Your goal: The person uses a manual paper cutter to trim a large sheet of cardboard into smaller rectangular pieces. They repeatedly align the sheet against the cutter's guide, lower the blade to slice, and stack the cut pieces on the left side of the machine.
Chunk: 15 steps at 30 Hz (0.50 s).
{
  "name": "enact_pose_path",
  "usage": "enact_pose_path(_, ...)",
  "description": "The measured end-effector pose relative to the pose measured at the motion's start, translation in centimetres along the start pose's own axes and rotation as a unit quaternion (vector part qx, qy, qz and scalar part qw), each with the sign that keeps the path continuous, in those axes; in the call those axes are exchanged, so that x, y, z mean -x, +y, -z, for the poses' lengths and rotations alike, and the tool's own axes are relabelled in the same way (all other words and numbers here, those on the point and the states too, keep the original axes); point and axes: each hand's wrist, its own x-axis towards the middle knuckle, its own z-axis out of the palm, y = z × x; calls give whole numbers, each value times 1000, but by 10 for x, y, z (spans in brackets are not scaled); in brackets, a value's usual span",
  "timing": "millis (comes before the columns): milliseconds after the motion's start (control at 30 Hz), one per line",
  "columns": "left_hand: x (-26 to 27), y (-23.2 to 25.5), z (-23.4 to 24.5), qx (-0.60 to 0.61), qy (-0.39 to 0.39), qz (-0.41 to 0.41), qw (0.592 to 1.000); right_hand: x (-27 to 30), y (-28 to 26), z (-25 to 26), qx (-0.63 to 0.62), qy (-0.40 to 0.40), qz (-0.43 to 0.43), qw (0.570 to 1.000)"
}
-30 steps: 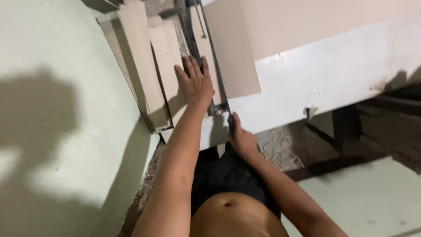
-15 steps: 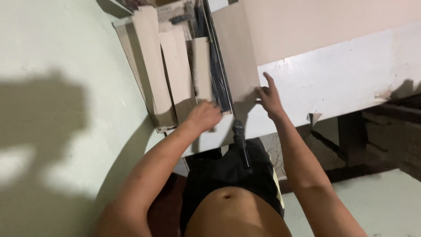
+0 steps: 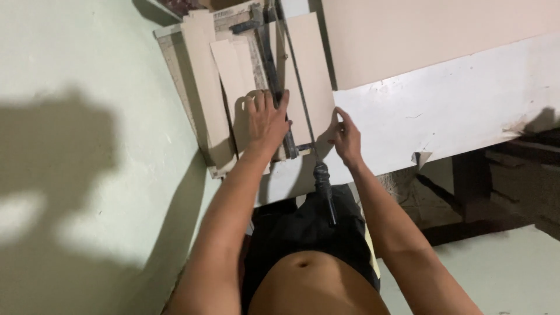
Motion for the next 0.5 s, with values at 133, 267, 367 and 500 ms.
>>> enact_pose_path(133,-18,27,10,-31,-97,114,988,2,-8,0,-19,-3,0,1000)
enact_pose_path(267,-32,33,-8,-74,-134,152,976,-3,-6,14,319,-33,12,947)
enact_pose_path(367,-38,29,-26,-73,-135,153,976,99,-130,37,246,-50,-3,968)
enact_pose_path(500,-42,28,-32,-63,-125,143,980,160,-112,11,314,-139,-19,939)
